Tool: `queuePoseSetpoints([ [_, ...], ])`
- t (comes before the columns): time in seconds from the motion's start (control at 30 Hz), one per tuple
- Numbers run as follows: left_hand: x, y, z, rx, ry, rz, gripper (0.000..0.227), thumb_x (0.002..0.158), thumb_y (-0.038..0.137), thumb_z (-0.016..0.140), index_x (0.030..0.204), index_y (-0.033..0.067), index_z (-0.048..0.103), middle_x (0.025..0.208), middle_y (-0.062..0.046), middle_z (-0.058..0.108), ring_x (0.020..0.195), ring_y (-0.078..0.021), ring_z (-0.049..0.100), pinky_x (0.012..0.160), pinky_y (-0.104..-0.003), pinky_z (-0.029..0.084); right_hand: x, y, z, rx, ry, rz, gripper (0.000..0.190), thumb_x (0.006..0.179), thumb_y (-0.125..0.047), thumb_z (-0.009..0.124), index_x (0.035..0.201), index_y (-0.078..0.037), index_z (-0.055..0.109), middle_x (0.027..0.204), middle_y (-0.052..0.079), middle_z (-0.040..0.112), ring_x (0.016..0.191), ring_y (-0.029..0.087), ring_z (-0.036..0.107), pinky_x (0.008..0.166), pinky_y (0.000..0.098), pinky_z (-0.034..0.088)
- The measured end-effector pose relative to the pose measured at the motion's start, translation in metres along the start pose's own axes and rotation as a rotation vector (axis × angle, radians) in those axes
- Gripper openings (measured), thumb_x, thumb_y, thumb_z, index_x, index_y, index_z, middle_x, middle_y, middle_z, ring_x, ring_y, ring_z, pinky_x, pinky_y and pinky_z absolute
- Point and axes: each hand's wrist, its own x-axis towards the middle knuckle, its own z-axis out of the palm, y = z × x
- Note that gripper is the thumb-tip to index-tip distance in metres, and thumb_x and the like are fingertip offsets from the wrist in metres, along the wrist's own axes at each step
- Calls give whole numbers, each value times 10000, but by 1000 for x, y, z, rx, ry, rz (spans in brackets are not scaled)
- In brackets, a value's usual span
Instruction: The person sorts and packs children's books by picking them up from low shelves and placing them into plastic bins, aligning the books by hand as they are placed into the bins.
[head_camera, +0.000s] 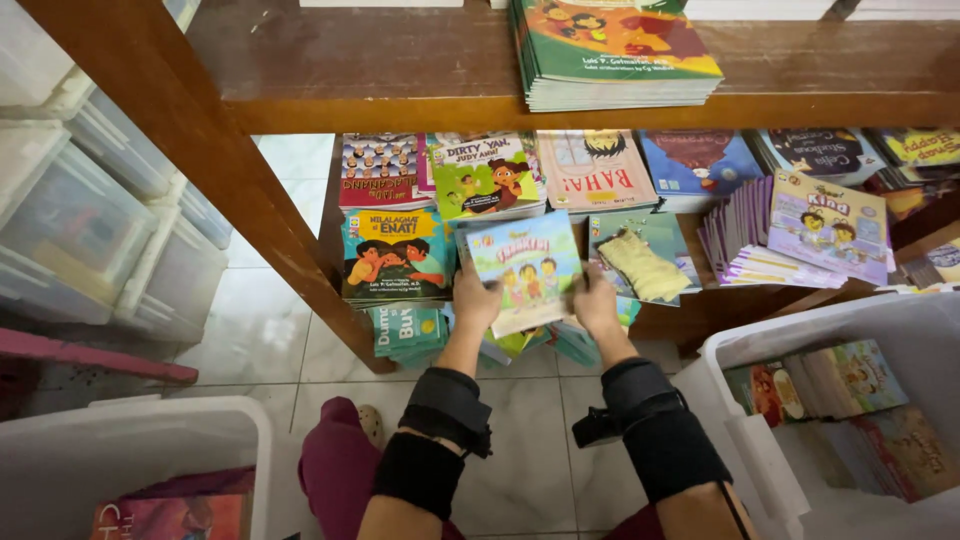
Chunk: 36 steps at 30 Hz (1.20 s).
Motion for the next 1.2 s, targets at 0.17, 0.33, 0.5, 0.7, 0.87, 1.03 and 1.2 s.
queuePoseSetpoints([
  [0.17, -17, -22, -1, 289, 91, 34, 451, 803, 241, 737, 1210, 62, 658, 1235, -279, 592, 1127, -460, 590, 961, -517, 495, -1, 54, 17, -187, -77, 179, 315, 953, -170, 583, 1224, -49, 692, 1065, 257, 722, 1017, 409, 698, 885, 459, 540],
  [0.33, -20, -19, -11, 340, 114, -11, 433, 827, 261, 691, 1216, 71, 677, 1276, -280, 575, 1103, -463, 614, 924, -523, 513, 12, 30, 23, -359, -116, 275, 326, 926, -229, 606, 1181, -58, 718, 1052, 265, 714, 1018, 433, 680, 880, 490, 530],
  [0.5, -18, -22, -8, 345, 30, -124, 439, 859, 299, 687, 1242, 86, 674, 1228, -287, 595, 1035, -465, 649, 891, -520, 536, 21, 44, 40, -390, -134, 285, 309, 909, -220, 602, 1129, -42, 727, 1070, 254, 715, 1034, 430, 677, 897, 487, 532],
  [0.7, -14, -27, -6, 55, 39, -115, 446, 841, 362, 727, 1161, 56, 669, 1009, -226, 733, 950, -406, 701, 832, -483, 548, 23, 34, 39, -454, -174, 248, 317, 944, -229, 582, 1165, -48, 720, 1136, 261, 705, 1088, 425, 662, 961, 482, 519],
  [0.87, -10, -54, 26, -346, 8, -231, 353, 796, 154, 723, 1106, 13, 633, 980, -170, 742, 886, -287, 709, 771, -403, 559, 16, 44, 32, -492, -185, 223, 353, 935, -258, 600, 1227, -95, 711, 1204, 268, 676, 1122, 429, 642, 990, 470, 509],
  [1.03, -17, -30, 16, -528, -38, -244, 446, 773, -11, 674, 1203, 15, 559, 1045, -144, 714, 919, -218, 679, 784, -351, 543, 18, 25, 9, -462, -192, 225, 376, 918, -274, 631, 1257, -129, 704, 1244, 232, 681, 1175, 415, 623, 1045, 445, 477],
  [1.2, -22, 21, -10, -487, -141, -41, 547, 863, -5, 612, 1376, 58, 432, 1173, -156, 689, 1034, -241, 679, 858, -371, 540, 20, -17, -20, 184, -58, 25, 422, 954, -32, 574, 1375, -58, 585, 1247, 180, 709, 1123, 271, 686, 977, 336, 523],
])
